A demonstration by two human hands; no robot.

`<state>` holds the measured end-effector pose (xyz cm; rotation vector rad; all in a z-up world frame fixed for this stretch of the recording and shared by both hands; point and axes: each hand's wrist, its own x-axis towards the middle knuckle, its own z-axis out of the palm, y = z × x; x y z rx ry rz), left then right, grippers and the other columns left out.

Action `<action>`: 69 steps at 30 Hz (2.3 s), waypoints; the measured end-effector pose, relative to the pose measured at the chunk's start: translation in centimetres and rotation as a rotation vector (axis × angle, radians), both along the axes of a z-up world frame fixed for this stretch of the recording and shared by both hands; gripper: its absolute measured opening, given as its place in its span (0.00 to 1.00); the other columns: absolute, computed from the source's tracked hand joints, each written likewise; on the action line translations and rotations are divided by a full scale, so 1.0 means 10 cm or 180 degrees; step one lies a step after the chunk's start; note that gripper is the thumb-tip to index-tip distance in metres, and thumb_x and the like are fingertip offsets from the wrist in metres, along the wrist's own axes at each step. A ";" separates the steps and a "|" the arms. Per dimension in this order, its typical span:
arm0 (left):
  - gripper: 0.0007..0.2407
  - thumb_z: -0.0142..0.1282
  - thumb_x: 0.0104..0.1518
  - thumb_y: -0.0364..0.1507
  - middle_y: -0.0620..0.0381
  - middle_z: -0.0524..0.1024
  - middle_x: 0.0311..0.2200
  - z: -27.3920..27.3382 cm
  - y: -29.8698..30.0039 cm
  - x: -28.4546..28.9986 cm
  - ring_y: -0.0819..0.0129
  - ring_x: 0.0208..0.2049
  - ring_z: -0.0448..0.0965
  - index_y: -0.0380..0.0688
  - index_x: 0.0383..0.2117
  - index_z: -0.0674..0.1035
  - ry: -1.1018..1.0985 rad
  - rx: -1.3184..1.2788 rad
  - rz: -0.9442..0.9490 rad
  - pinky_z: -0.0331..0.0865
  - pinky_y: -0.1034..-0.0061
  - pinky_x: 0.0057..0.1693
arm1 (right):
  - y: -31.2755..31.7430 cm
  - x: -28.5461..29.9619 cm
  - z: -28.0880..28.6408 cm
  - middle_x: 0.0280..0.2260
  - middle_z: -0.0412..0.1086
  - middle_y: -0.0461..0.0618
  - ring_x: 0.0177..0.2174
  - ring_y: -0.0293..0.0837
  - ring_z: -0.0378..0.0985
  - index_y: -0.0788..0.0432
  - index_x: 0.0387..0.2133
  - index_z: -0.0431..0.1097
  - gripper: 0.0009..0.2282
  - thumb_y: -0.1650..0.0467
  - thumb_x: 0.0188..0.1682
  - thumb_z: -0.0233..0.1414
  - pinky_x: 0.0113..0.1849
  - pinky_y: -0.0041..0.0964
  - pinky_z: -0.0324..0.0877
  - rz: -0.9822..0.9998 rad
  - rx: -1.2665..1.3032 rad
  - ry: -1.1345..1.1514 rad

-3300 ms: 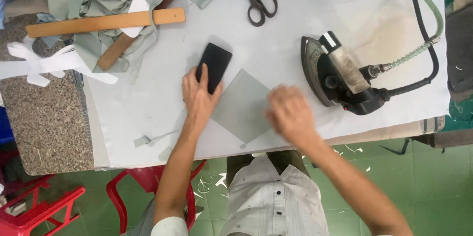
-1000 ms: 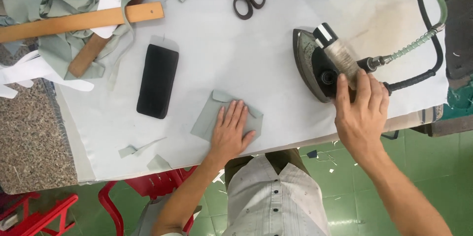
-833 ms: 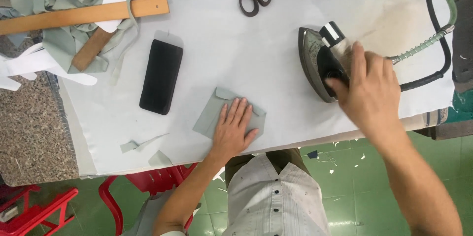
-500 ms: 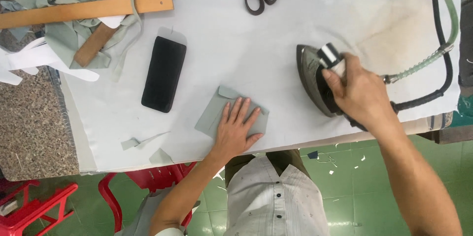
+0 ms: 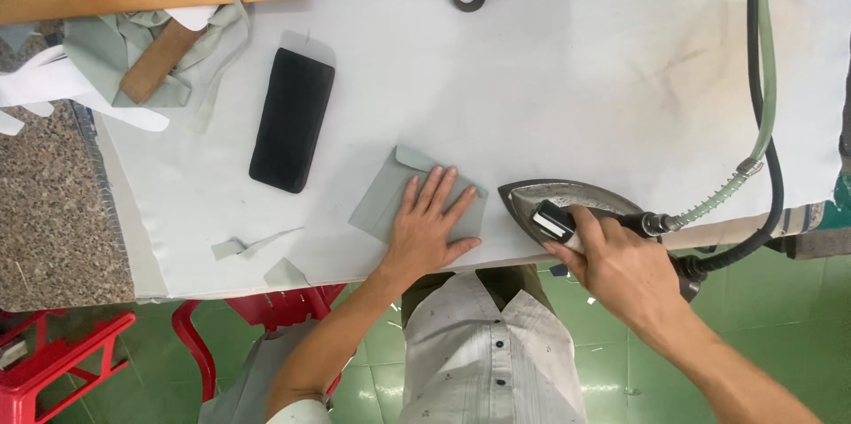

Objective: The person is ironing small pre-cut fabric pieces on a workstation, occasionally using a cutting tool for trimming.

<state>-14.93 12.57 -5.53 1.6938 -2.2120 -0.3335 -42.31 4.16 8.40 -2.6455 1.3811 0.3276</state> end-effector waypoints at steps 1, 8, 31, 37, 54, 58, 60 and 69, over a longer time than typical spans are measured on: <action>0.32 0.40 0.58 0.59 0.43 0.60 0.68 0.00 0.00 0.00 0.45 0.70 0.56 0.57 0.65 0.68 0.0000 0.0003 -0.0003 0.42 0.43 0.70 | 0.01 0.00 0.00 0.21 0.73 0.44 0.21 0.40 0.81 0.51 0.50 0.69 0.25 0.48 0.50 0.46 0.22 0.32 0.75 -0.0003 0.0003 0.0000; 0.32 0.41 0.58 0.59 0.43 0.59 0.68 0.04 -0.06 0.01 0.46 0.70 0.56 0.57 0.65 0.69 -0.0010 0.0056 -0.0051 0.42 0.44 0.70 | -0.02 0.04 0.05 0.20 0.73 0.46 0.20 0.41 0.81 0.53 0.49 0.70 0.24 0.51 0.48 0.51 0.21 0.34 0.75 -0.0066 0.0179 -0.0227; 0.31 0.49 0.56 0.56 0.46 0.58 0.69 0.03 -0.08 0.00 0.49 0.70 0.55 0.59 0.65 0.67 0.0030 0.0080 0.0004 0.41 0.44 0.71 | -0.06 0.22 0.03 0.17 0.68 0.45 0.19 0.42 0.79 0.52 0.49 0.71 0.23 0.52 0.48 0.52 0.21 0.35 0.73 0.0156 -0.0015 -0.0459; 0.31 0.50 0.56 0.55 0.46 0.58 0.69 0.04 -0.08 0.00 0.48 0.70 0.55 0.59 0.66 0.67 0.0035 0.0031 0.0001 0.39 0.44 0.71 | -0.04 0.20 -0.02 0.18 0.68 0.45 0.19 0.42 0.79 0.52 0.49 0.71 0.23 0.51 0.49 0.51 0.21 0.36 0.73 0.0145 0.0011 -0.0436; 0.31 0.47 0.59 0.55 0.48 0.56 0.70 0.01 -0.07 0.17 0.49 0.72 0.51 0.60 0.68 0.64 0.0038 0.0225 0.0006 0.38 0.45 0.71 | -0.07 0.27 -0.05 0.20 0.69 0.44 0.19 0.43 0.80 0.50 0.50 0.70 0.22 0.52 0.49 0.49 0.22 0.35 0.73 0.0291 -0.0165 -0.0155; 0.32 0.45 0.59 0.57 0.49 0.54 0.71 0.01 -0.09 0.24 0.49 0.72 0.49 0.62 0.68 0.63 0.0014 0.0407 0.0001 0.35 0.45 0.71 | -0.07 0.28 -0.04 0.19 0.68 0.44 0.19 0.42 0.79 0.50 0.49 0.70 0.21 0.52 0.50 0.49 0.22 0.34 0.73 0.0291 -0.0159 -0.0143; 0.33 0.46 0.57 0.58 0.50 0.54 0.71 0.00 -0.10 0.25 0.50 0.72 0.49 0.63 0.68 0.63 0.0003 0.0369 0.0016 0.35 0.46 0.72 | -0.07 0.28 -0.03 0.19 0.68 0.44 0.19 0.42 0.79 0.50 0.49 0.70 0.21 0.52 0.50 0.49 0.22 0.34 0.73 0.0263 -0.0147 -0.0153; 0.32 0.47 0.57 0.57 0.50 0.52 0.72 -0.02 -0.13 0.28 0.50 0.73 0.47 0.63 0.68 0.63 0.0119 0.0388 -0.0056 0.32 0.45 0.72 | -0.13 0.40 -0.02 0.18 0.67 0.43 0.18 0.41 0.78 0.51 0.48 0.71 0.21 0.52 0.50 0.50 0.21 0.34 0.72 0.0332 -0.0191 -0.0220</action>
